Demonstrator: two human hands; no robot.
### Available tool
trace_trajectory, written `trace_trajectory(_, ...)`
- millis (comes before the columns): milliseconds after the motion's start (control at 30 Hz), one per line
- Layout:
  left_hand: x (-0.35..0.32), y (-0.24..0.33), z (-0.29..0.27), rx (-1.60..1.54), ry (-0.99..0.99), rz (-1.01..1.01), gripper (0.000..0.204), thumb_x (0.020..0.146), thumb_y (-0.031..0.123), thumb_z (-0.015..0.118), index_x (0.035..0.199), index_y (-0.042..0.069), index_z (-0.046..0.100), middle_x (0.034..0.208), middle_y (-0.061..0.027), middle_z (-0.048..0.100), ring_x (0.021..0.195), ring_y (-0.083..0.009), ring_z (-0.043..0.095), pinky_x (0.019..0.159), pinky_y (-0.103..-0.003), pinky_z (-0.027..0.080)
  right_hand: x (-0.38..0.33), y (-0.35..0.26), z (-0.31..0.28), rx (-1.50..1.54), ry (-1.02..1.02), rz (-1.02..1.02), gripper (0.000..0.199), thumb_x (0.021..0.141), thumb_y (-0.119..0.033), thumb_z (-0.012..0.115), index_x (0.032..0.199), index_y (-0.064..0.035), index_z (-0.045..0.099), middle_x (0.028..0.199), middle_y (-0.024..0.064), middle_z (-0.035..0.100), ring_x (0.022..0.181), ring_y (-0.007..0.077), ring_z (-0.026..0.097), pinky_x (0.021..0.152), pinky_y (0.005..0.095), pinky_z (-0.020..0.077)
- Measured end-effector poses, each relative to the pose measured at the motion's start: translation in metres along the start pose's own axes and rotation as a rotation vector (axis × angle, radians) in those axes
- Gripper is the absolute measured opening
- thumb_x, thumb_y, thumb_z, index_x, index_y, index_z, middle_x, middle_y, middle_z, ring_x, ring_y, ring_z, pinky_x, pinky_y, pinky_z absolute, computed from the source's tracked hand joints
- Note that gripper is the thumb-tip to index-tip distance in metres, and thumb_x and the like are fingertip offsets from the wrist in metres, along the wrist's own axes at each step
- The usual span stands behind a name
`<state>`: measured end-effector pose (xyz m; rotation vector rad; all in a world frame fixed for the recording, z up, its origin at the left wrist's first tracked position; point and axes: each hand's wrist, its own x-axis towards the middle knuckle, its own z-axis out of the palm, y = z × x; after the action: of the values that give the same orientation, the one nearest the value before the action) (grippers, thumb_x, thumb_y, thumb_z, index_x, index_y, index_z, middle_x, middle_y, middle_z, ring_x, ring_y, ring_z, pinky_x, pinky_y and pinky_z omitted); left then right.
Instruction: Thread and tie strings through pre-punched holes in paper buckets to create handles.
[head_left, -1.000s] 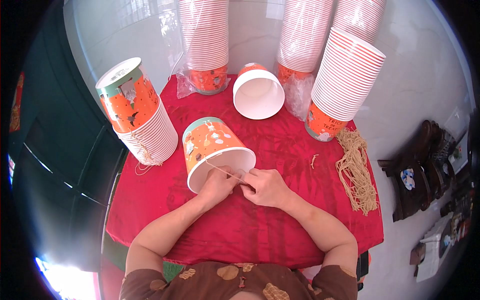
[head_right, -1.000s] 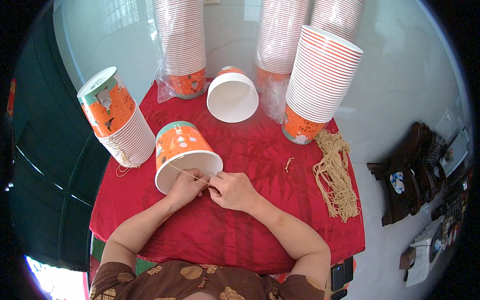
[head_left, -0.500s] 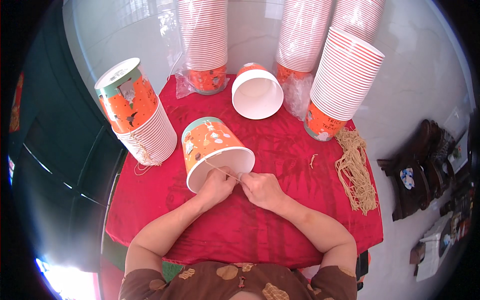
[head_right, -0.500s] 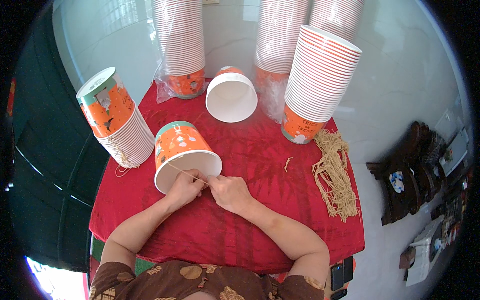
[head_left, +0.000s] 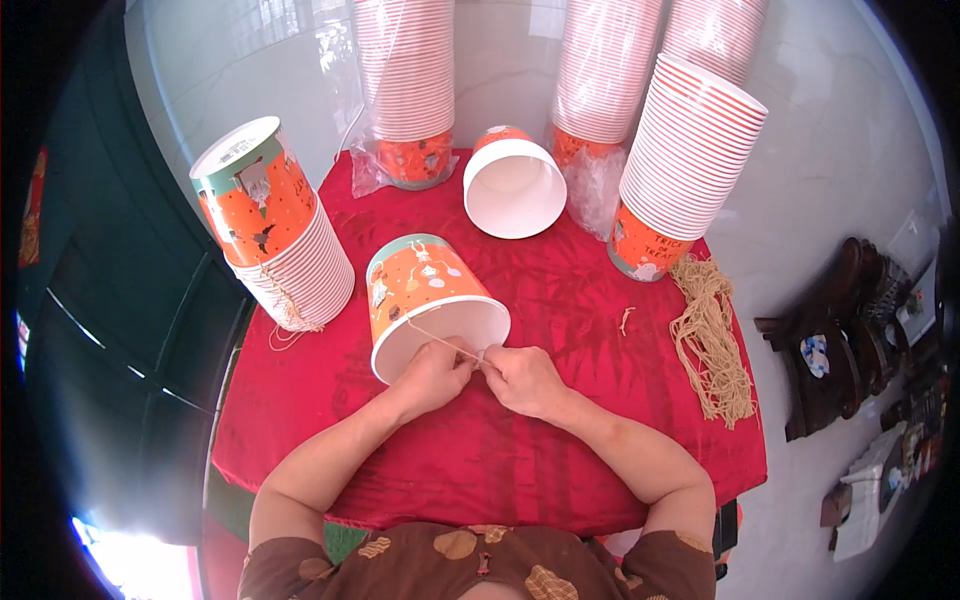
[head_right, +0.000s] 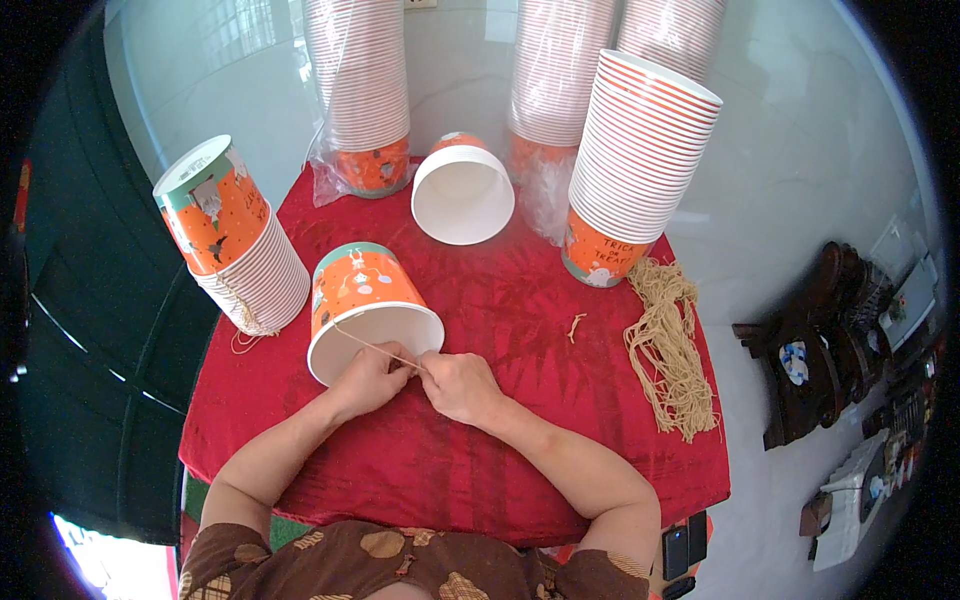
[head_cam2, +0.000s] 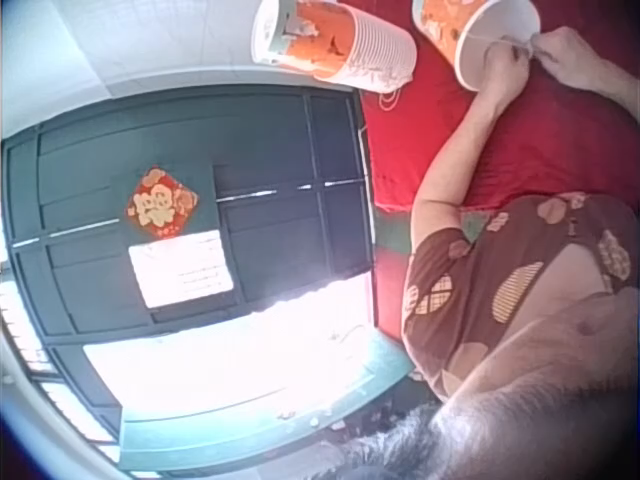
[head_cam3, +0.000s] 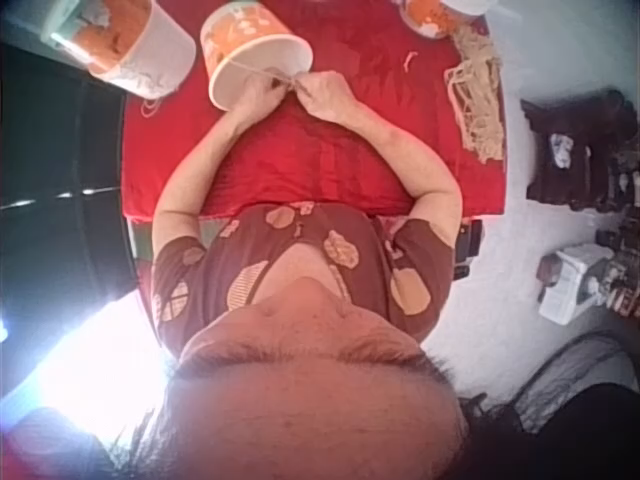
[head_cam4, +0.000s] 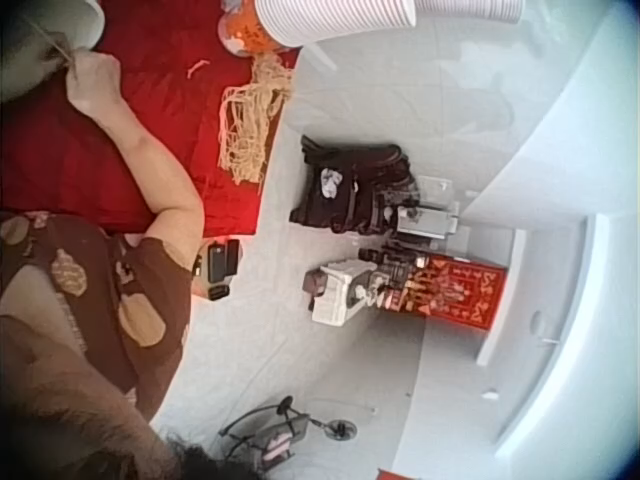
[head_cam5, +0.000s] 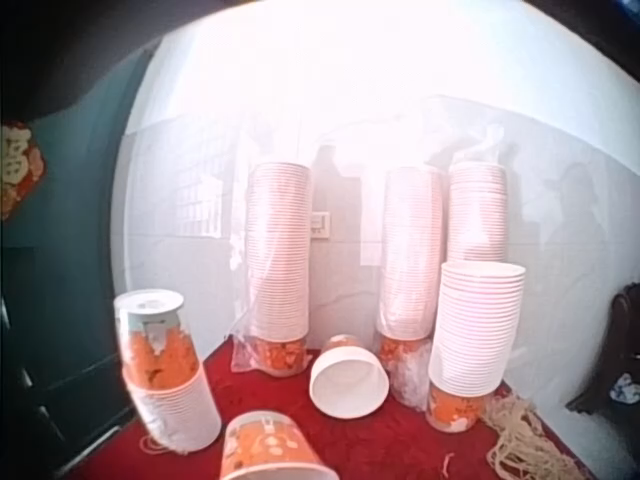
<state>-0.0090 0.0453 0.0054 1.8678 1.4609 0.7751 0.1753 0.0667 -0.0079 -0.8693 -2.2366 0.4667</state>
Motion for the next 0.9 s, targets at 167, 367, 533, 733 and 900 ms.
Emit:
trace_trajectory(167,-0.003,0.001,0.003,0.020,-0.010,0.077,0.009,0.083,0.003,0.061,0.089,-0.002,0.064,0.085,-0.0174,0.068,0.081,-0.0291,0.066,0.072,-0.038,0.052,0.000,0.000,0.004,0.099,0.023,0.059,0.012,0.086,-0.010,0.060,0.078,-0.0014,0.058,0.065,0.0203,0.059,0.060,0.0386,0.061,0.052,0.0459,0.0467)
trace_trajectory(367,-0.003,-0.001,0.007,0.059,0.073,0.154,0.009,0.082,0.006,0.061,0.085,-0.002,0.061,0.083,-0.0227,0.066,0.081,-0.0387,0.065,0.071,-0.044,0.051,0.003,0.000,-0.007,0.188,-0.014,0.070,0.015,0.085,-0.012,0.061,0.075,-0.0007,0.059,0.062,0.0183,0.058,0.054,0.0340,0.060,0.050,0.0423,0.0452)
trace_trajectory(533,-0.004,0.004,0.002,0.035,0.036,0.037,0.006,0.083,0.003,0.061,0.087,-0.001,0.063,0.081,-0.0144,0.067,0.074,-0.0220,0.064,0.067,-0.036,0.050,0.009,-0.002,-0.035,0.136,-0.342,-0.019,0.018,0.084,-0.017,0.064,0.076,-0.0012,0.064,0.062,0.0128,0.063,0.052,0.0247,0.061,0.050,0.0358,0.0462)
trace_trajectory(733,-0.006,0.002,0.000,-0.027,0.050,0.047,0.007,0.084,0.005,0.062,0.086,-0.001,0.059,0.074,-0.0112,0.063,0.071,-0.0190,0.061,0.064,-0.034,0.048,0.019,-0.009,-0.066,0.482,-0.708,0.215,0.023,0.089,-0.020,0.062,0.089,0.0011,0.071,0.073,0.0058,0.070,0.057,0.0113,0.062,0.055,0.0274,0.0495)
trace_trajectory(900,-0.005,0.001,0.001,0.004,0.067,0.097,0.007,0.085,0.006,0.063,0.086,0.000,0.060,0.074,-0.0105,0.062,0.069,-0.0187,0.059,0.062,-0.034,0.048,0.018,0.003,-0.058,0.568,-0.375,0.247,0.025,0.091,-0.017,0.059,0.088,0.0051,0.071,0.076,0.0067,0.071,0.053,0.0093,0.060,0.050,0.0265,0.0485)
